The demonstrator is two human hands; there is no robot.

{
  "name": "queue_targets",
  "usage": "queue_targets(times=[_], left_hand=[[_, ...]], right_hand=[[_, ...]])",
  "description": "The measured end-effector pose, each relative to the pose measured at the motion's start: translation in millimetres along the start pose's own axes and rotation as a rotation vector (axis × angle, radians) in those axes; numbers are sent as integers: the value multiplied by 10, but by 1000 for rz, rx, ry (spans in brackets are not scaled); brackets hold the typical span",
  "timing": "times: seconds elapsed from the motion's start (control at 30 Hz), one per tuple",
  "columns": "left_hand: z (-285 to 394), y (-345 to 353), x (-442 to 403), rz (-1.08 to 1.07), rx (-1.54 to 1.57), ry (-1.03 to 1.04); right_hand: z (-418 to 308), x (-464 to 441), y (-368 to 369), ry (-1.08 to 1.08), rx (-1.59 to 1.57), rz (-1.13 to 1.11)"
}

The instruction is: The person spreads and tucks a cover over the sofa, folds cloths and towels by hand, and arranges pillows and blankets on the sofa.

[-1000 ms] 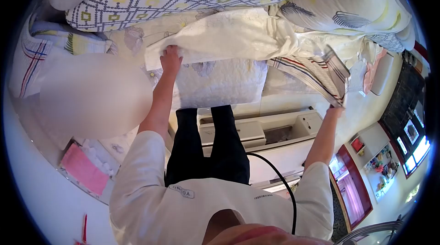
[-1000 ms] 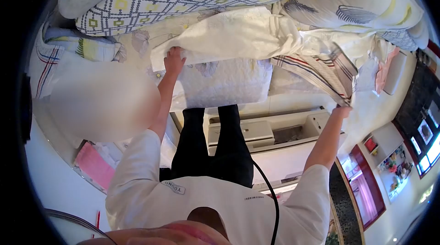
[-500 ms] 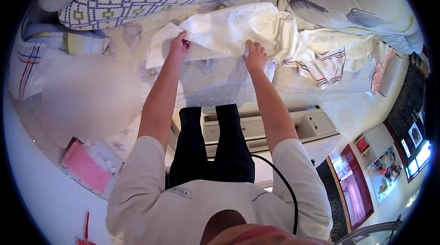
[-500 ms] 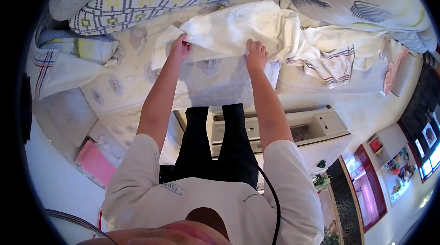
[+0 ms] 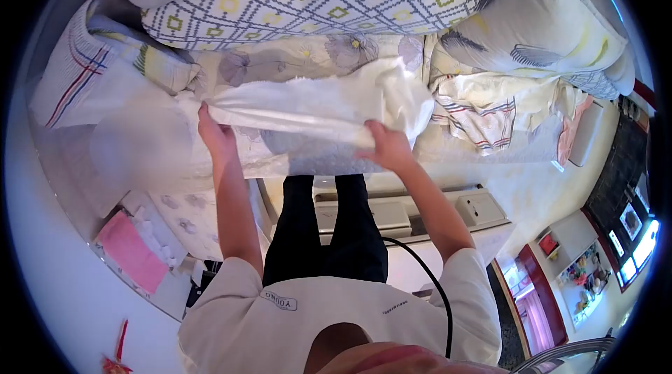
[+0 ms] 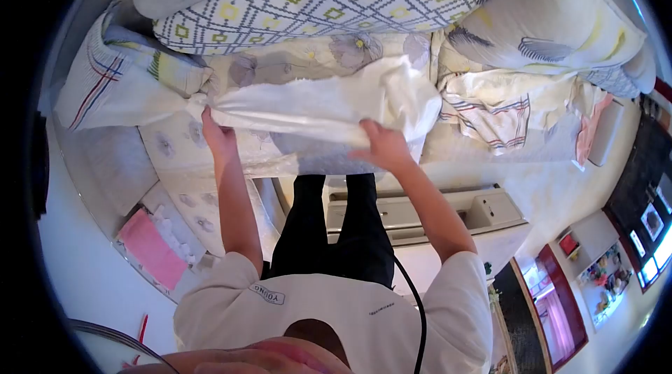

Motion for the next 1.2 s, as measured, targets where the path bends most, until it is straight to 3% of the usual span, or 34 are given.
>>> queue_targets(times=[0.07, 0.13, 0.23, 0.27, 0.3, 0.37, 0.4, 0.47, 0.53, 0.8, 0.87, 0.93, 0.97, 1.03, 1.07, 1.17, 1.2], left_hand=[[170, -55, -37, 0, -11, 6], [130, -140, -77, 19, -152, -43], [-180, -283, -45, -63, -75, -97], [-320, -258, 62, -168, -153, -99], [-503, -279, 222, -267, -234, -101], [-1041, -433, 549, -718, -512, 196], [-1043, -257, 1077, -821, -704, 67], [-842, 179, 1930, -1177, -925, 430], [-643, 248, 2294, -1061, -1141, 746], [347, 481, 3004, -894, -951, 1222], [670, 494, 3183, -867, -918, 1218], [917, 493, 3345, -836, -824, 1227], [1001, 495, 3420, -823, -820, 1241], [1130, 378, 3454, -674, -715, 980], [1223, 361, 3531, -659, -717, 987], [1240, 238, 3521, -632, -542, 707], [1158, 217, 3416, -599, -485, 637]], right_hand=[[-84, 37, 42, -87, 44, -41], [381, 135, 433, 54, 217, -150], [637, 136, 448, 145, 190, 12], [521, 158, 392, 309, 5, -23], [292, 179, 327, 302, 10, -25], [-169, 238, 217, 292, -204, -21], [-441, 263, 137, 233, -305, 21], [-879, 332, -18, 102, -434, 26], [-1224, 411, -211, 65, -434, -39], [-1789, 833, -1270, -49, -322, -94], [-1966, 937, -1306, -137, -387, -113], [-2238, 1103, -1519, -244, -411, 96], [-2359, 1170, -1553, -261, -406, 96], [-2635, 1448, -1746, -460, -206, 432], [-2680, 1506, -1725, -473, -209, 426], [-2499, 1667, -1470, -490, -91, 475], [-2211, 1541, -1274, -362, -145, 341]])
Point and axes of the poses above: each hand's wrist, its own x-axis away from the middle knuckle, its own y-axis out of the palm, z = x × y, the point moved 6 cm from there along -x, towards the middle knuckle, and after that the axes turned 4 degrees about x, right-handed, at the moved point
